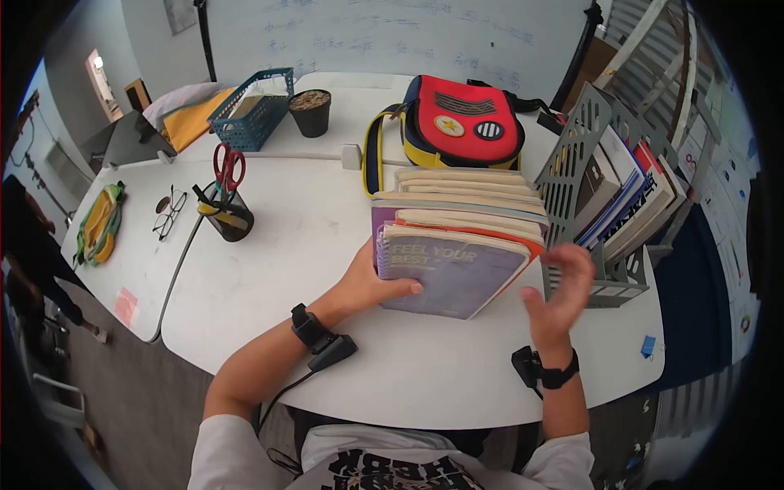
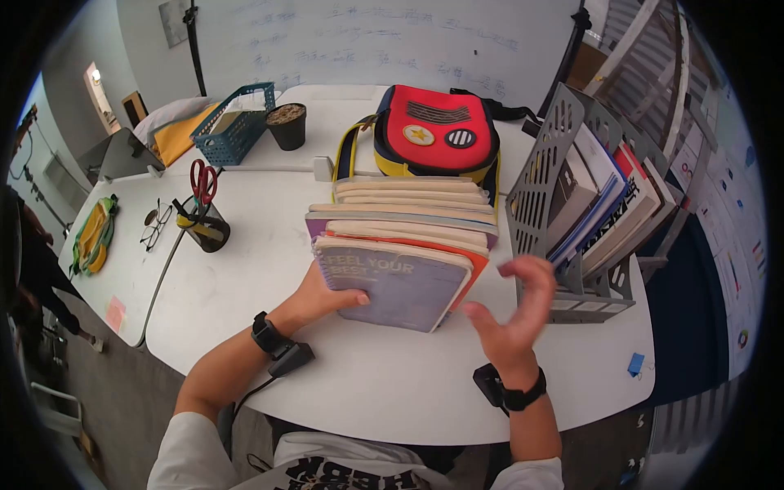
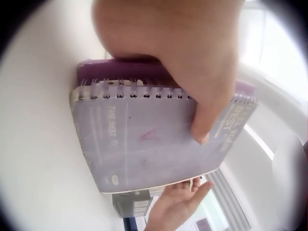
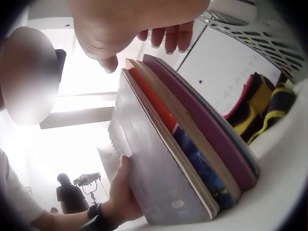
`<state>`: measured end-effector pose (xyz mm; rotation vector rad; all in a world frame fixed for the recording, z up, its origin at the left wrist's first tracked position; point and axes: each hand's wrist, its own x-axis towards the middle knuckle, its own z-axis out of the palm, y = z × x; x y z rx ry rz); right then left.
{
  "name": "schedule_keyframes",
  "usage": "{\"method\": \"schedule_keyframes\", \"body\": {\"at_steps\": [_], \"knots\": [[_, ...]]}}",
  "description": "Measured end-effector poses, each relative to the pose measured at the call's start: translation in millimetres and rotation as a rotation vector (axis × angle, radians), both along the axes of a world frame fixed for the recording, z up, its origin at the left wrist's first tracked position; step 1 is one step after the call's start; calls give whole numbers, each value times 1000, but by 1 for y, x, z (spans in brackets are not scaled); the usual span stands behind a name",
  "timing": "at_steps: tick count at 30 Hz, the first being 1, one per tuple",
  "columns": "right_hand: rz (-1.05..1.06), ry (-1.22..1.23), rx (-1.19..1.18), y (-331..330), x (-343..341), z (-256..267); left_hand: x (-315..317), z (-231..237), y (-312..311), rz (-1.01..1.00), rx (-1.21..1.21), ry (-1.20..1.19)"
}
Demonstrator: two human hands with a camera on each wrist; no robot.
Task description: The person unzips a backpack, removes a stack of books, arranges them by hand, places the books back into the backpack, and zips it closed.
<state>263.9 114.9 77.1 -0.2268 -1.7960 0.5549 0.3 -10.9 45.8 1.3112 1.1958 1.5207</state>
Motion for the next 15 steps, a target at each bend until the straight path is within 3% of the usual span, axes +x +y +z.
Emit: {"method": "schedule_keyframes", "body": {"at_steps": [4,6,11,14,15], "knots": [[-36,-206,-70,-10,2,8,-2,-7,3,-35,7,7],[38,-269,-324,-10,-9,2,-3,-8,3,-68,1,6],[155,-298,-433,-9,-7,5,-4,-8,2,-73,-12,-23],[216,-460,-508,0,4,4,-3,-4,0,-99,5,-46],[296,-426,-634,0,7,5,-2,-4,0,-99,3,-46]]}}
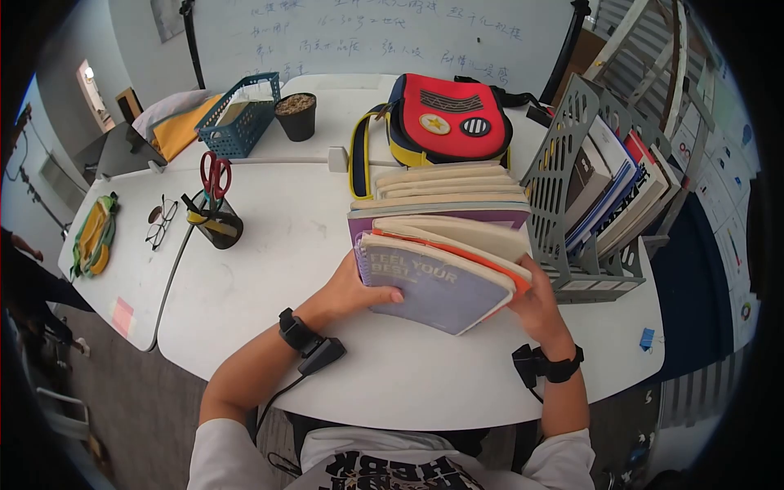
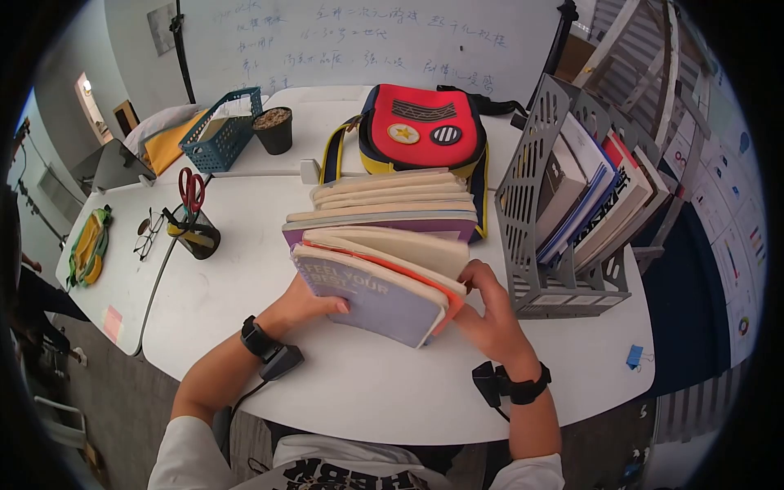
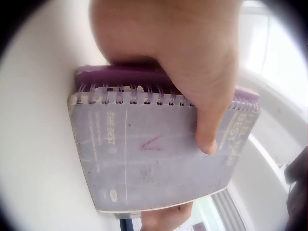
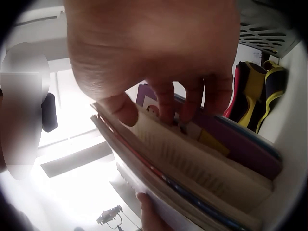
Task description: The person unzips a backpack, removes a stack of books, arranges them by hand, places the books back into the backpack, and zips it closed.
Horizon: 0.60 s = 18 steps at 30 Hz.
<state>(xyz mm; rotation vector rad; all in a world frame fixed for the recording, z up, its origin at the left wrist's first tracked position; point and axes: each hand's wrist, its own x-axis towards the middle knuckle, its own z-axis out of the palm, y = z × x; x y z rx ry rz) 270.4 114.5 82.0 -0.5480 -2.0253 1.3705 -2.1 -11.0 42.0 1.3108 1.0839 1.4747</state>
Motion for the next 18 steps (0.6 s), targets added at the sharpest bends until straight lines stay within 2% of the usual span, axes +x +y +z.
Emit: {"method": "schedule_keyframes", "body": {"at_steps": [1,2,4,5,7,8,13,15,16,18], "knots": [[42,30,-143,-1,2,2,0,0,0,-22,-9,-12],[48,28,-145,-1,4,4,0,0,-1,-41,-18,-26],[131,9,175,0,5,9,0,1,-2,-33,-29,-19],[141,11,175,-1,4,10,0,2,-2,-33,-40,-12],[103,-16,178,-2,3,11,-1,-1,-3,-19,-38,-9],[48,31,66,2,4,4,-1,-2,-2,-16,-35,-8],[-12,82,77,-1,2,12,0,2,-2,-8,-6,37],[-101,40,412,6,6,12,0,2,-4,0,-4,29],[-100,36,414,10,11,12,-1,2,-5,12,-32,22],[-72,165,-43,20,24,20,1,3,-5,23,-44,0]]}}
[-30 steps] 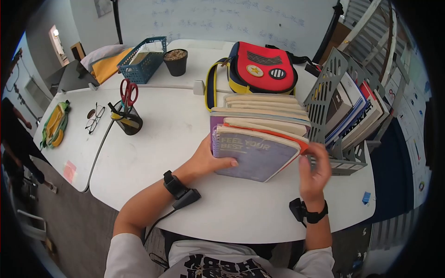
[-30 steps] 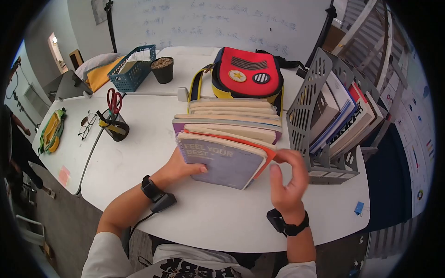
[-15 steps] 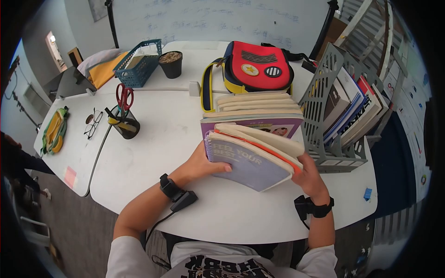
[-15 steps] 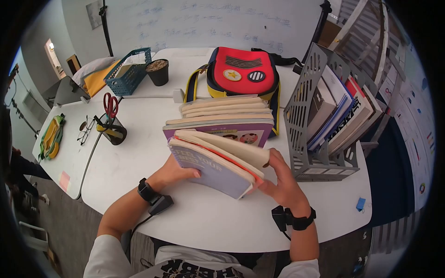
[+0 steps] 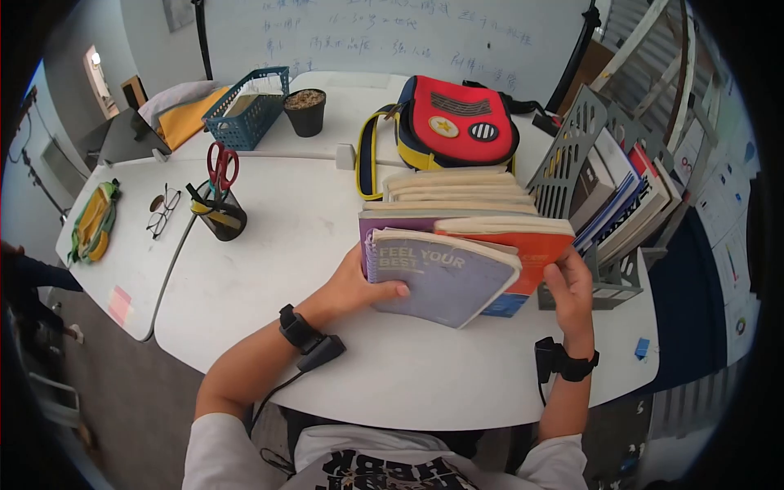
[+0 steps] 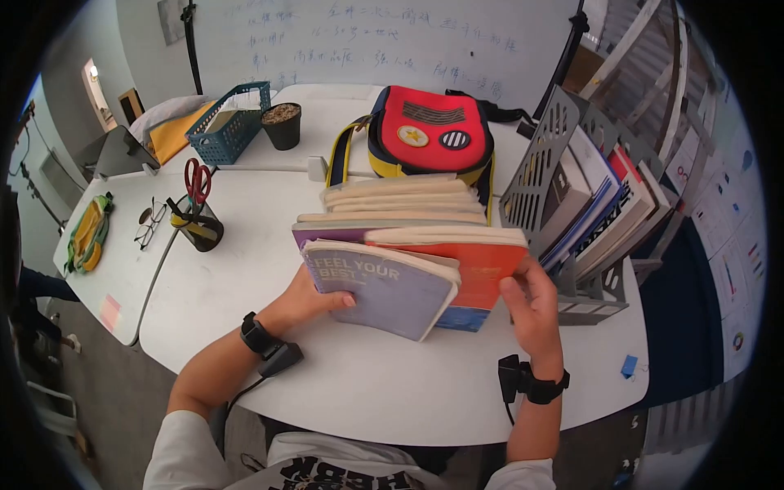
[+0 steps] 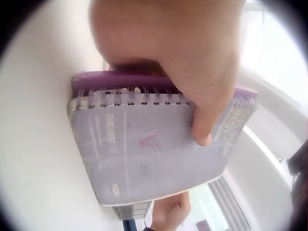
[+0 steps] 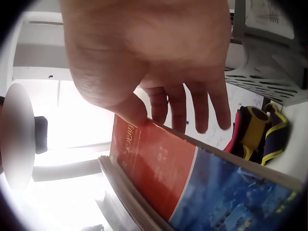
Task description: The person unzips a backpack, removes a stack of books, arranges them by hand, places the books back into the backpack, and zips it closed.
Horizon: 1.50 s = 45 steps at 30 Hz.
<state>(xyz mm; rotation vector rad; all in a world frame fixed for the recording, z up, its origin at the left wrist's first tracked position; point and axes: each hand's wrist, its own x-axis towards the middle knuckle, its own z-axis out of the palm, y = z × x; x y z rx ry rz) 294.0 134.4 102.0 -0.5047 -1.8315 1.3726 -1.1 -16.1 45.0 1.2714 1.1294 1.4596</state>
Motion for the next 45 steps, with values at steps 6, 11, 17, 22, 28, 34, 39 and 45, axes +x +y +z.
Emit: {"method": "schedule_keyframes", "body": {"at_steps": [6,11,17,22,28,34,39,45], "knots": [[44,-136,106,0,-3,-7,3,12,-4,16,-12,58],[-347,-6,232,8,12,-10,2,17,-8,66,-11,81],[-888,555,419,-5,6,16,-2,16,-7,91,2,51],[-1030,542,576,-6,12,8,-5,6,-11,24,-14,47],[-522,460,215,-9,-23,-24,8,8,-19,-80,-62,-26],[125,-116,-312,-11,-21,-50,10,11,-18,-5,-29,3],[-151,33,160,-14,-18,-28,13,17,-13,-40,-86,27],[-250,267,709,-49,2,-1,13,7,-5,-9,8,-5]]}}
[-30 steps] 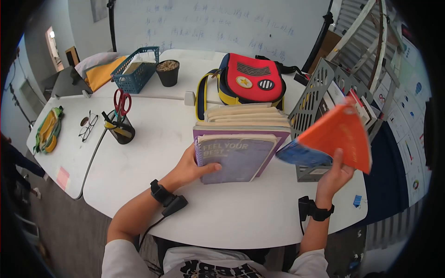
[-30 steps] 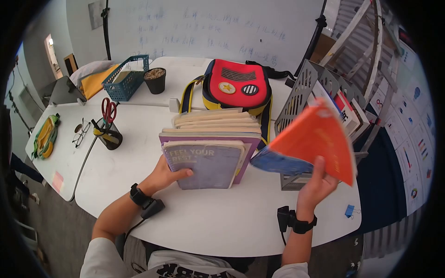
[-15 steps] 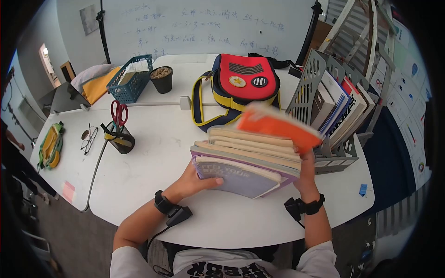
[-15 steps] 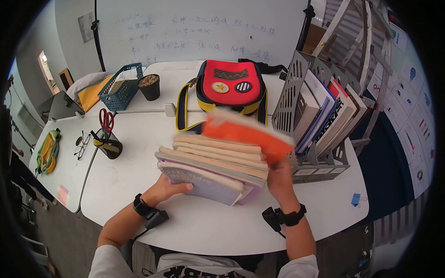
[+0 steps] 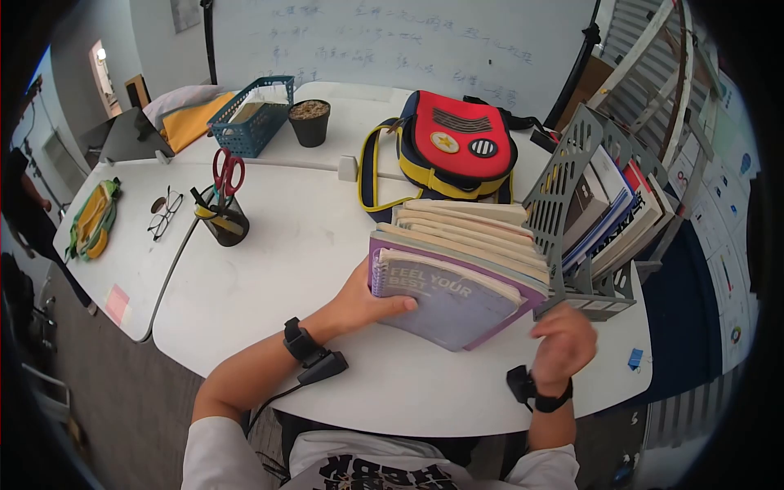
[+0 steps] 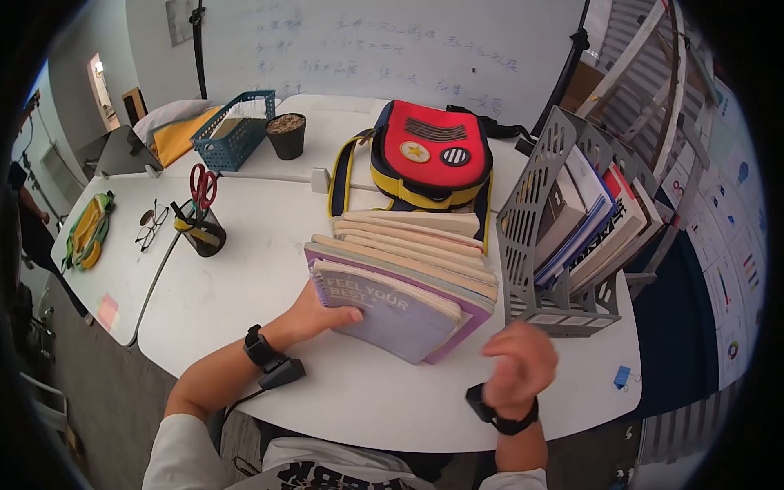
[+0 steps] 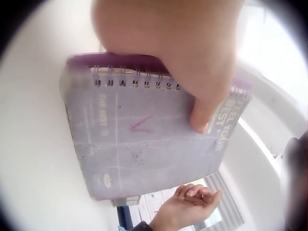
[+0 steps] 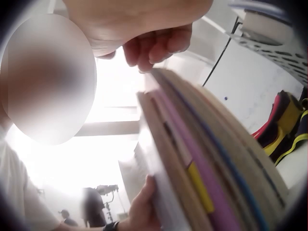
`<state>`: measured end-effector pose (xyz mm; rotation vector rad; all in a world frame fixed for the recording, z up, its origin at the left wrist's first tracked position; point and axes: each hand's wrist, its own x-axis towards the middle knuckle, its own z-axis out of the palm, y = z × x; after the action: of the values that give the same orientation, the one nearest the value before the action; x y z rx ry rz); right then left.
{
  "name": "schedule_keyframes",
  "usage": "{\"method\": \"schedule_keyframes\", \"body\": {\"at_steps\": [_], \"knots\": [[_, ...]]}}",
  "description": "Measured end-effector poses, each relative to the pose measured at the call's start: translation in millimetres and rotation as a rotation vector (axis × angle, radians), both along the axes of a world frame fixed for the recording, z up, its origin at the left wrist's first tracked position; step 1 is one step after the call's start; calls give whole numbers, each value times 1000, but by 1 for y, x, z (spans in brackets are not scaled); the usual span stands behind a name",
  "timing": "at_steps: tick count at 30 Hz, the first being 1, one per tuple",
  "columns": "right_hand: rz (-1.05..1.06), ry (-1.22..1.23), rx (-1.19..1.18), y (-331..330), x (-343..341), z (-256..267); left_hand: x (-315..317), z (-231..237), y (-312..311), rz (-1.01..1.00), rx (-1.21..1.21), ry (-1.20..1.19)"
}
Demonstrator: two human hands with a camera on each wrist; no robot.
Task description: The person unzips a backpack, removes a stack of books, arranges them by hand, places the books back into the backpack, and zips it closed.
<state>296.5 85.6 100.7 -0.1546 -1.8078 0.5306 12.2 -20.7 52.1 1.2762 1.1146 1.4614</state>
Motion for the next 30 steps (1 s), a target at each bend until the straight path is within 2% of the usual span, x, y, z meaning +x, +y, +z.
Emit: {"method": "schedule_keyframes", "body": {"at_steps": [1,2,4,8,10,12,15,17,19,21,22,24,26,28,30], "knots": [[-215,-242,221,-12,-5,4,-1,0,0,-3,-8,-13],[-217,-237,218,-20,-14,7,-2,-1,1,-4,-18,-24],[-308,-447,-144,-31,-32,13,-3,-1,0,7,-17,-10],[-287,-612,-290,-34,-38,18,-5,-8,3,15,12,-54],[-124,-827,-121,-23,-40,-3,-8,-12,4,-18,8,-72],[-100,-801,-98,-17,-41,-15,-8,-14,6,-50,4,-85],[-8,-798,-227,-7,-33,-7,-8,-13,3,-50,51,-105],[35,-571,-229,-3,-20,13,-4,-3,-2,-28,-65,-80],[-43,-320,-217,12,7,1,-4,-6,1,-38,-48,-95],[-198,157,-399,11,16,2,-3,-4,3,-58,-32,-92],[-200,158,-397,12,13,8,-2,-1,2,-52,-40,-94],[-214,531,-252,15,3,26,-3,1,0,-49,-46,-90],[-252,502,-238,21,2,17,-3,0,-1,-28,-42,-42],[-476,138,-471,23,-4,1,-3,1,-3,-40,-60,-48],[-378,-29,-568,22,-21,-3,-3,0,-5,-50,-83,-56]]}}
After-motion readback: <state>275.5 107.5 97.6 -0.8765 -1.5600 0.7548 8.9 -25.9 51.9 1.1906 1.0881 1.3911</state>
